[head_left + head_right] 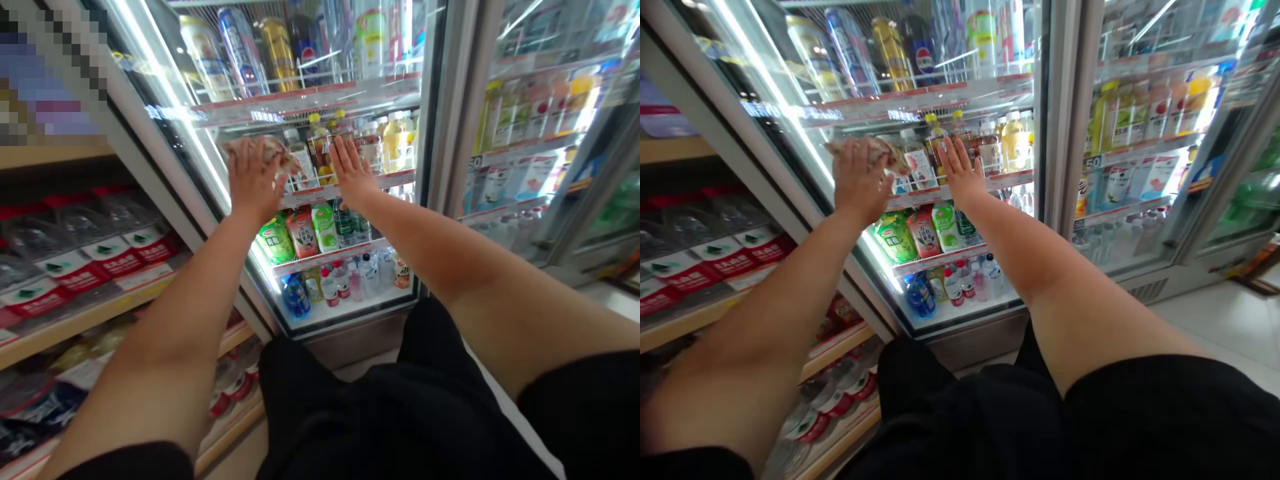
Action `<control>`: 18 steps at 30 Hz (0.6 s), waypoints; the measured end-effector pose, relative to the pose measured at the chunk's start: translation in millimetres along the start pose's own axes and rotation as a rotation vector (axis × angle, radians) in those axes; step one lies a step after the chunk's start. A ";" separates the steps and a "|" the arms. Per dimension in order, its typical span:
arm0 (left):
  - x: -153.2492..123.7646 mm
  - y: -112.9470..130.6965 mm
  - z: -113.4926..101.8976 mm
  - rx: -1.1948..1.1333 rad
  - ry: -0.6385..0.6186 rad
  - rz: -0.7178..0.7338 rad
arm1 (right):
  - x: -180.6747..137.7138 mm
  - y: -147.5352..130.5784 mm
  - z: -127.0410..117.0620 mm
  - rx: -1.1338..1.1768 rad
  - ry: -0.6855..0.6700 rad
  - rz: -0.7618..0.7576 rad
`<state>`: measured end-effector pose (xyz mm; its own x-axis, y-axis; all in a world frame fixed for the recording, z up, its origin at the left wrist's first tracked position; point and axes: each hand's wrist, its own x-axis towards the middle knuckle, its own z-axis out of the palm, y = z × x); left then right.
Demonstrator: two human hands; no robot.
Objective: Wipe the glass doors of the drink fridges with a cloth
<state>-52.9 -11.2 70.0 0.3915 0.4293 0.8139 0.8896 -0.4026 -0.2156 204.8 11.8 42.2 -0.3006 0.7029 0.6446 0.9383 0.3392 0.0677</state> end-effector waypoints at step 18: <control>-111.1 27.9 56.5 0.000 -0.309 0.321 | 1.1 4.5 6.2 0.008 0.026 -0.022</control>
<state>-58.4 -24.5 -56.8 0.6999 0.5042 0.5058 0.7114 -0.5550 -0.4311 207.6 18.0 38.6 -0.3163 0.6791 0.6624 0.9302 0.3590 0.0762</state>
